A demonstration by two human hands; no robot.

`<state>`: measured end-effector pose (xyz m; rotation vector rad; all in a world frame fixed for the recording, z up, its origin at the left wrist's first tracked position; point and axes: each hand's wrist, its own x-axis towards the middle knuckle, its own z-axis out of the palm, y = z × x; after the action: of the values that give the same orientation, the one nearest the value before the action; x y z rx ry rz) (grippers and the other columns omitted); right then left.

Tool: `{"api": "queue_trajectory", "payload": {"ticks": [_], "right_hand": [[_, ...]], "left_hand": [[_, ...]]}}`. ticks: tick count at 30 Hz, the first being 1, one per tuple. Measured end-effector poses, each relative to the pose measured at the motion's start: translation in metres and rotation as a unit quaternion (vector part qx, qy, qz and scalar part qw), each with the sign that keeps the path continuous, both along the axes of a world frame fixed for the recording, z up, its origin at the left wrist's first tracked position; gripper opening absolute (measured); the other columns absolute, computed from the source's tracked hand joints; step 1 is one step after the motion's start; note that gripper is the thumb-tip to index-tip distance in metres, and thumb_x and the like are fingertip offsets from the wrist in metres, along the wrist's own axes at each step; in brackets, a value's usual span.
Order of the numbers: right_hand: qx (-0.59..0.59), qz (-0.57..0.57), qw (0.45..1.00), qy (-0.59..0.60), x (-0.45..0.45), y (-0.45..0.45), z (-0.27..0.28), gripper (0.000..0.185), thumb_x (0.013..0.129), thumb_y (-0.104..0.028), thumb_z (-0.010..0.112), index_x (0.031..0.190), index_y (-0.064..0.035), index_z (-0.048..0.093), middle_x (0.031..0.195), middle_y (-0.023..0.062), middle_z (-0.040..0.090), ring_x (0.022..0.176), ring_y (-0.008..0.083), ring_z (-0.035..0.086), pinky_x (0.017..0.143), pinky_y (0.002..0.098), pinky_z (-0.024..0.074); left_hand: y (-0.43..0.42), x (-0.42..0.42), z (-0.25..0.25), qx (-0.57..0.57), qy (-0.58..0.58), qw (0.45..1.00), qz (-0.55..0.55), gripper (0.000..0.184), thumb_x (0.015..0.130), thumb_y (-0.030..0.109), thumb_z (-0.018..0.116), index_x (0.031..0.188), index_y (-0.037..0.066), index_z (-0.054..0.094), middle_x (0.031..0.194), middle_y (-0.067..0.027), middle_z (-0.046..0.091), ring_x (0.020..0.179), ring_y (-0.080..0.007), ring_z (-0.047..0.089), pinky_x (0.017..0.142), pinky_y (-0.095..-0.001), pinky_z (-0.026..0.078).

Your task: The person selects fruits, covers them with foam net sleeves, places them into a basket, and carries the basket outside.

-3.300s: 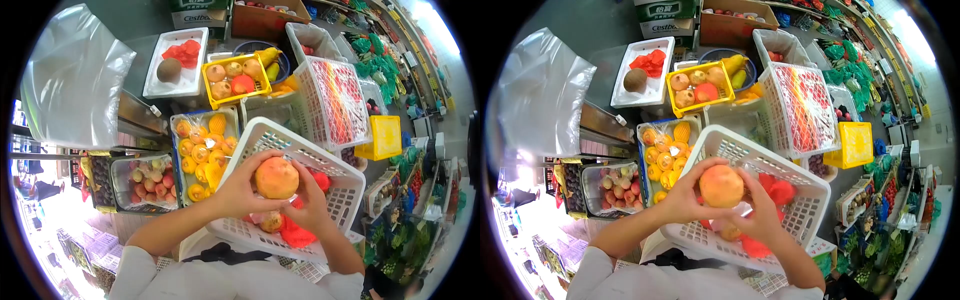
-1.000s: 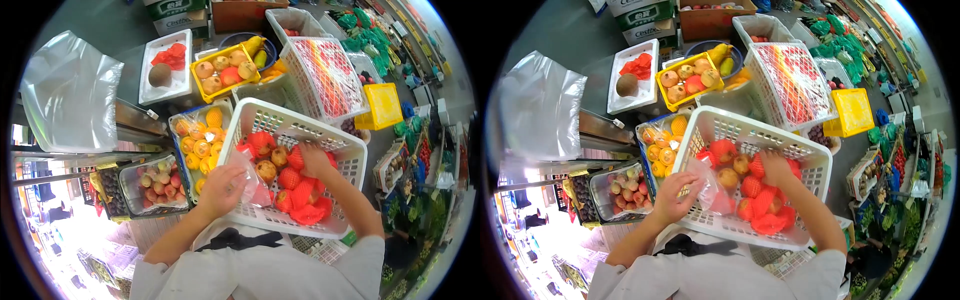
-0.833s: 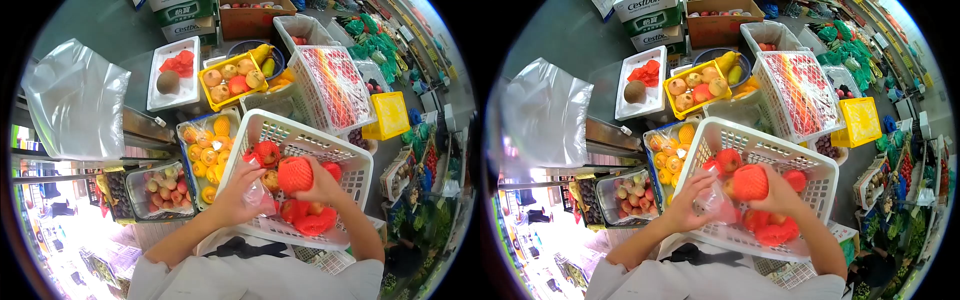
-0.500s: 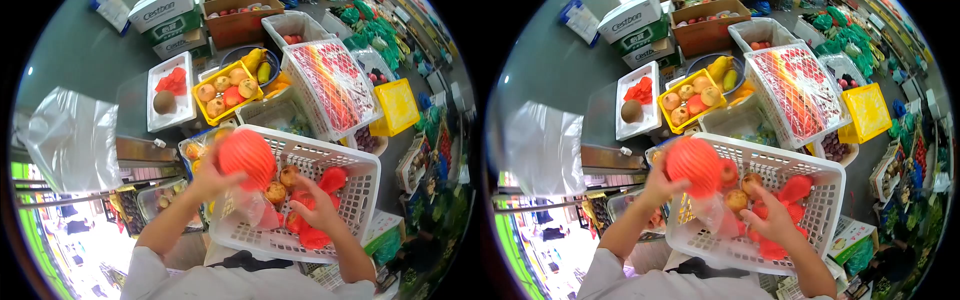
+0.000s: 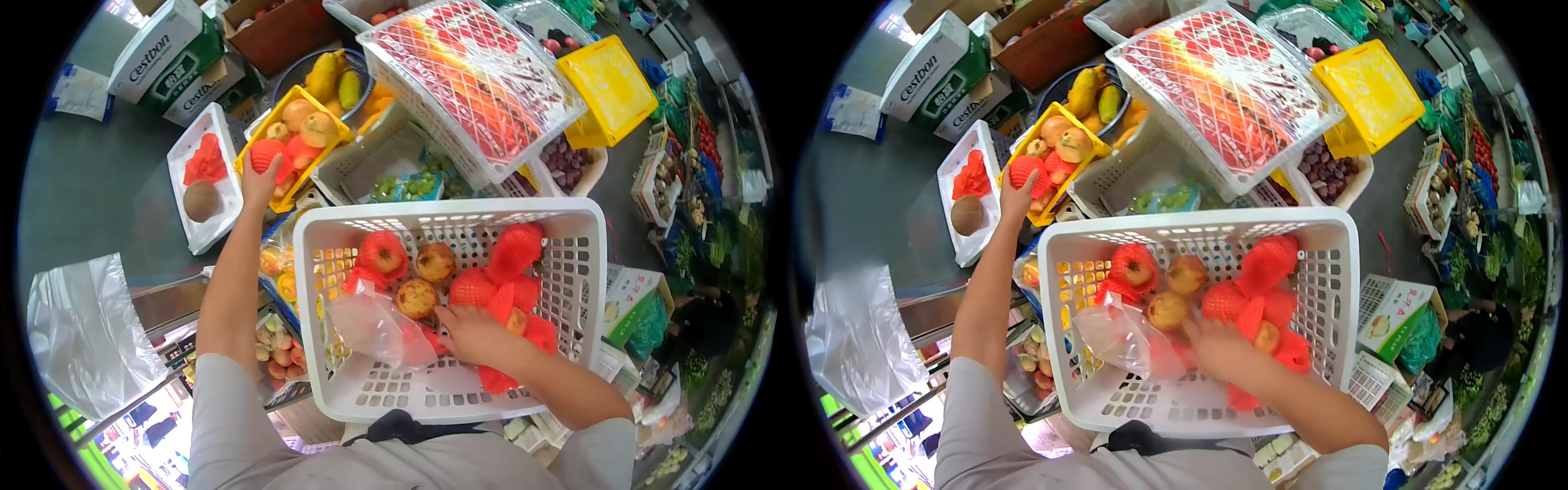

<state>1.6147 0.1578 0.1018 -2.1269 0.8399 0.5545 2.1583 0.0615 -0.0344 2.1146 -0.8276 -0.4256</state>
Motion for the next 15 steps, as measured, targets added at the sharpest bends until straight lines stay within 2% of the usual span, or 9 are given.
{"api": "queue_trajectory", "payload": {"ticks": [2, 3, 5, 7, 9, 11, 13, 14, 15], "right_hand": [[0.034, -0.021, 0.999, 0.029, 0.002, -0.013, 0.000, 0.060, 0.096, -0.034, 0.065, 0.144, -0.0005, 0.052, 0.132, 0.0221, 0.062, 0.126, 0.0393, 0.057, 0.101, 0.0497, 0.0495], [0.008, 0.027, 0.999, 0.038, 0.000, -0.014, -0.005, 0.057, 0.095, -0.032, 0.066, 0.141, -0.0003, 0.053, 0.129, 0.0212, 0.063, 0.124, 0.0386, 0.058, 0.099, 0.0495, 0.0505], [-0.018, 0.075, 0.996, 0.053, -0.009, -0.006, -0.014, 0.055, 0.093, -0.030, 0.067, 0.138, -0.0002, 0.055, 0.125, 0.0204, 0.064, 0.122, 0.0380, 0.059, 0.097, 0.0492, 0.0516], [-0.016, 0.068, 0.997, 0.033, -0.010, -0.004, -0.023, 0.052, 0.089, -0.026, 0.069, 0.133, -0.0002, 0.057, 0.123, 0.0195, 0.065, 0.117, 0.0376, 0.060, 0.097, 0.0485, 0.0518], [0.002, 0.032, 0.997, 0.074, 0.003, -0.007, -0.018, 0.053, 0.089, -0.026, 0.069, 0.134, -0.0002, 0.057, 0.124, 0.0196, 0.064, 0.117, 0.0374, 0.060, 0.097, 0.0480, 0.0520], [0.018, 0.000, 0.993, 0.112, 0.012, -0.013, -0.012, 0.054, 0.089, -0.026, 0.070, 0.134, -0.0003, 0.057, 0.125, 0.0197, 0.063, 0.117, 0.0371, 0.059, 0.097, 0.0475, 0.0522], [-0.123, -0.060, 0.990, -0.024, 0.018, -0.022, -0.006, 0.045, 0.089, -0.021, 0.068, 0.128, -0.0005, 0.060, 0.129, 0.0216, 0.061, 0.119, 0.0389, 0.061, 0.101, 0.0486, 0.0516], [-0.127, -0.051, 0.990, -0.028, 0.024, -0.029, -0.010, 0.045, 0.089, -0.021, 0.068, 0.128, -0.0005, 0.060, 0.129, 0.0216, 0.061, 0.119, 0.0389, 0.061, 0.101, 0.0486, 0.0516], [-0.188, -0.066, 0.978, -0.056, 0.030, -0.036, -0.021, 0.049, 0.089, -0.024, 0.068, 0.132, -0.0010, 0.057, 0.132, 0.0236, 0.059, 0.120, 0.0406, 0.060, 0.101, 0.0497, 0.0511]], "left_hand": [[0.006, -0.010, 0.001, 0.025, -0.046, 0.998, -0.026, 0.101, 0.086, 0.052, 0.081, 0.156, -0.003, 0.034, 0.149, -0.0248, 0.053, 0.134, -0.0338, 0.056, 0.111, -0.0386, 0.045], [0.011, -0.014, 0.010, 0.014, 0.026, 0.999, -0.035, 0.099, 0.089, 0.052, 0.077, 0.157, -0.005, 0.032, 0.151, -0.0262, 0.051, 0.138, -0.0348, 0.053, 0.114, -0.0400, 0.042], [0.027, -0.038, 0.045, 0.029, 0.008, 0.998, -0.057, 0.094, 0.091, 0.051, 0.075, 0.156, -0.003, 0.035, 0.149, -0.0267, 0.053, 0.139, -0.0356, 0.052, 0.114, -0.0406, 0.042], [0.047, -0.061, 0.068, -0.026, -0.015, 0.998, -0.058, 0.073, 0.095, 0.038, 0.076, 0.149, -0.002, 0.047, 0.139, -0.0209, 0.061, 0.121, -0.0281, 0.065, 0.102, -0.0355, 0.051], [0.077, -0.130, 0.149, -0.095, 0.139, 0.984, -0.061, 0.055, 0.099, 0.027, 0.072, 0.143, -0.001, 0.054, 0.131, -0.0151, 0.065, 0.107, -0.0173, 0.067, 0.093, -0.0286, 0.052], [0.120, -0.158, 0.169, -0.123, 0.139, 0.979, -0.083, 0.044, 0.101, 0.018, 0.070, 0.139, 0.000, 0.057, 0.125, -0.0110, 0.067, 0.101, -0.0111, 0.066, 0.090, -0.0251, 0.051], [0.156, -0.203, 0.202, -0.195, 0.104, 0.965, -0.139, 0.037, 0.098, 0.007, 0.070, 0.133, 0.001, 0.060, 0.114, -0.0086, 0.070, 0.102, -0.0144, 0.068, 0.094, -0.0282, 0.053], [0.176, -0.218, 0.213, -0.167, 0.064, 0.969, -0.172, 0.034, 0.100, 0.003, 0.065, 0.133, -0.002, 0.059, 0.120, -0.0102, 0.068, 0.111, -0.0166, 0.066, 0.099, -0.0313, 0.051], [0.190, -0.233, 0.222, -0.166, 0.062, 0.965, -0.195, 0.034, 0.097, 0.001, 0.067, 0.130, -0.002, 0.061, 0.117, -0.0107, 0.069, 0.106, -0.0178, 0.068, 0.096, -0.0320, 0.053]]}}
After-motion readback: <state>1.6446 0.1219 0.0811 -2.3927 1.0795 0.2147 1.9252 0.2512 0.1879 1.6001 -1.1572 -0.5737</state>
